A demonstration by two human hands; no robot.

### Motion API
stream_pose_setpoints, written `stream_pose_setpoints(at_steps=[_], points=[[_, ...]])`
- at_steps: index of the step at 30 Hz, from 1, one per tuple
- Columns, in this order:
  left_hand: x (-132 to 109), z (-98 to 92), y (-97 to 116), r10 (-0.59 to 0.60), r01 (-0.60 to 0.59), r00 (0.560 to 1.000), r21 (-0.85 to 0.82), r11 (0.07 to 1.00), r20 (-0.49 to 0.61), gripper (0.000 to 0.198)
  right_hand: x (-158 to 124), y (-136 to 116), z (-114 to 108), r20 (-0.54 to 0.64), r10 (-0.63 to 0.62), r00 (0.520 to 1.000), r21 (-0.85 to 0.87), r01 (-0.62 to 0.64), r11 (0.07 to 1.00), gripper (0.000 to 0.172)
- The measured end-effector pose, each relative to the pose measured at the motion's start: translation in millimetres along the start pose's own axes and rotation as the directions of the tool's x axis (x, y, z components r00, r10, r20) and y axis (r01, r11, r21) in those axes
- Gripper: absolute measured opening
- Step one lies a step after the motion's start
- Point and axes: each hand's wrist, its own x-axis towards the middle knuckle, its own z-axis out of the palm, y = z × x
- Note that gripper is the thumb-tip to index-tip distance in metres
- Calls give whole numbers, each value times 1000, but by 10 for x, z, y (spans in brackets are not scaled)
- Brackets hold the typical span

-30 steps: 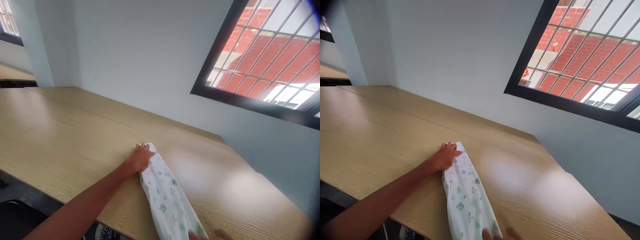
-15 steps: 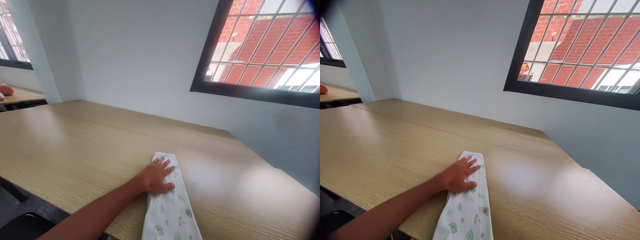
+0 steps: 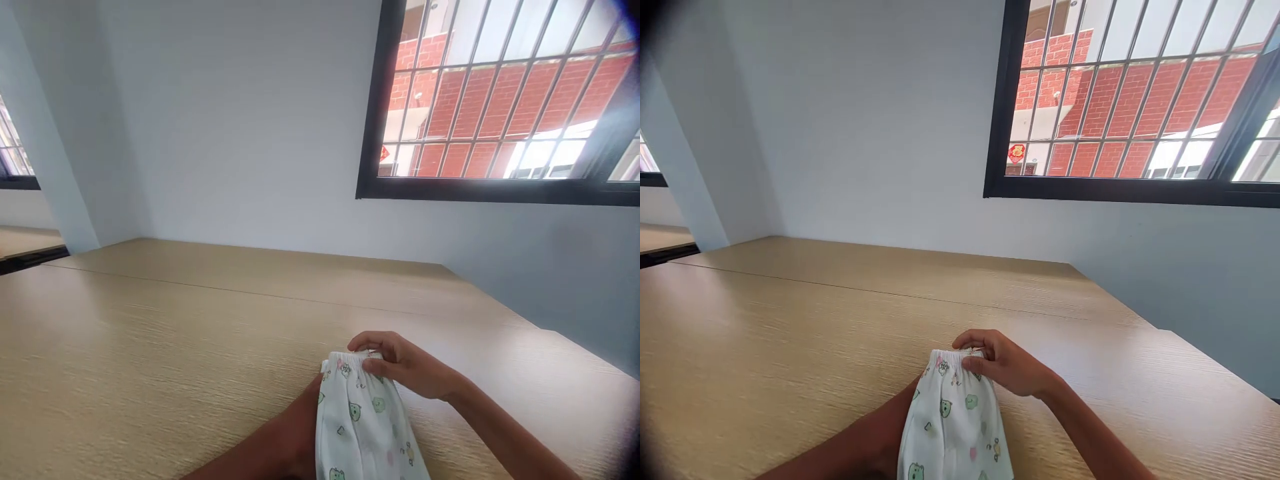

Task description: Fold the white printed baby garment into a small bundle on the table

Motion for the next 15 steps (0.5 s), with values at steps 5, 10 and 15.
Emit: stream_pose_setpoints(at_steps=[5, 10, 15], points=[[126, -94, 133, 50, -44, 997, -96, 994, 56, 53, -48, 168, 199, -81, -31, 996, -80, 25, 997, 29], [161, -178, -22, 80, -74, 996, 150, 986, -41, 17, -43, 241, 303, -249, -62, 966, -250, -3, 968, 23], [115, -201, -249, -66, 68, 989, 11, 998, -130, 17, -27, 330, 341, -363, -85, 928, -298, -29, 954, 22]])
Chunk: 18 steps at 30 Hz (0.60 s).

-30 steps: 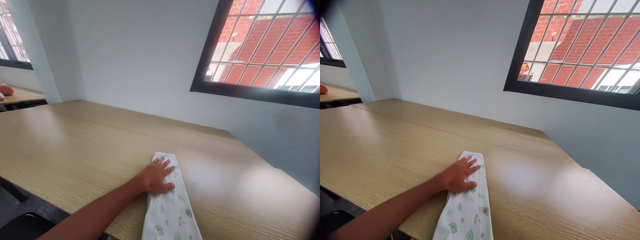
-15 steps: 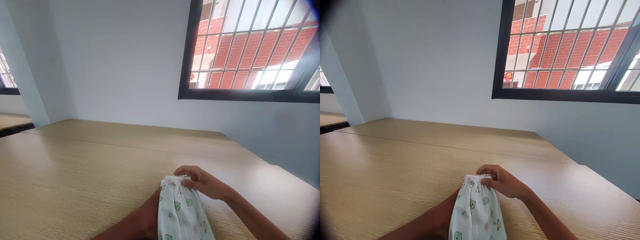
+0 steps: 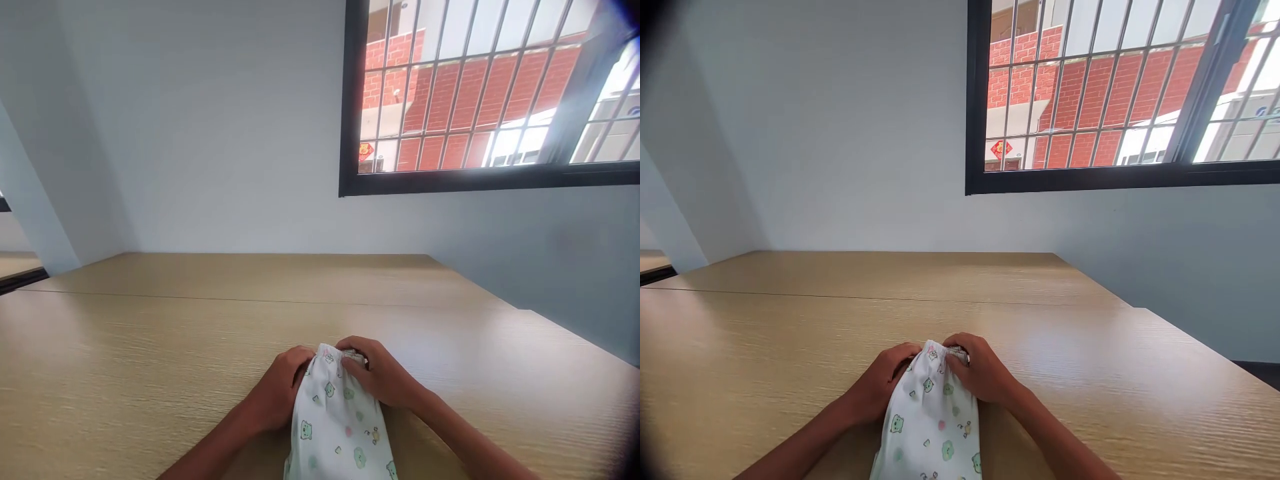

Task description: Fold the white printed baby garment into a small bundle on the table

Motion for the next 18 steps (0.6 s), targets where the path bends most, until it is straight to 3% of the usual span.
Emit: stream_pose_setpoints(at_steps=[6, 9, 13, 18], points=[[-21, -5, -83, -126, 124, 992, -89, 988, -13, 31, -31, -1, 46, -76, -15, 997, -87, 8, 996, 21], [-37, 1, -53, -99, 101, 993, -25, 995, 60, 31, -59, 8, 66, -65, -10, 998, -181, -2, 984, 18], [-66, 23, -15, -73, 66, 993, 73, 995, 97, 49, -73, 67, 56, -30, -52, 998, -172, 46, 984, 13], [-90, 26, -66, -74, 57, 991, 149, 987, 107, 66, -57, 93, 9, 56, -190, 980, -266, 198, 943, 10]])
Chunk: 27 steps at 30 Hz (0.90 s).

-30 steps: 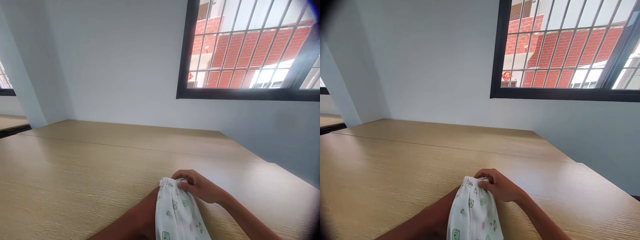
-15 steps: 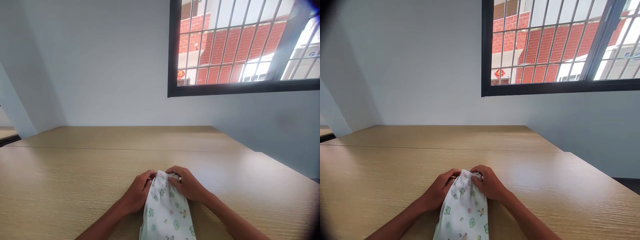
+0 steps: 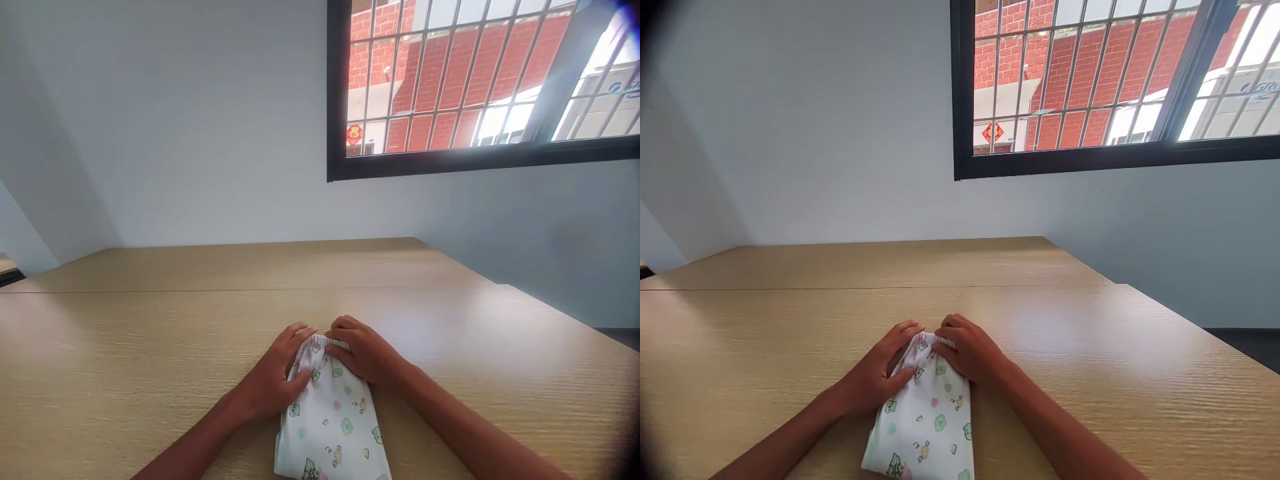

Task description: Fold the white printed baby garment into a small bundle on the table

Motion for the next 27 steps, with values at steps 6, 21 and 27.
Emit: stream_pose_setpoints(at_steps=[6, 21, 27], points=[[15, -63, 25, 99, -99, 993, -6, 995, 66, 81, 45, -80, -16, 23, -185, 983, -121, 186, 975, 6], [8, -21, 118, 115, -102, 976, 75, 992, -186, 35, 49, -168, 3, -89, -252, 964, -163, 235, 958, 18], [-329, 173, 350, 161, -137, 962, 119, 983, -221, 29, 51, -576, 37, -335, -522, 784, -113, 516, 849, 29]])
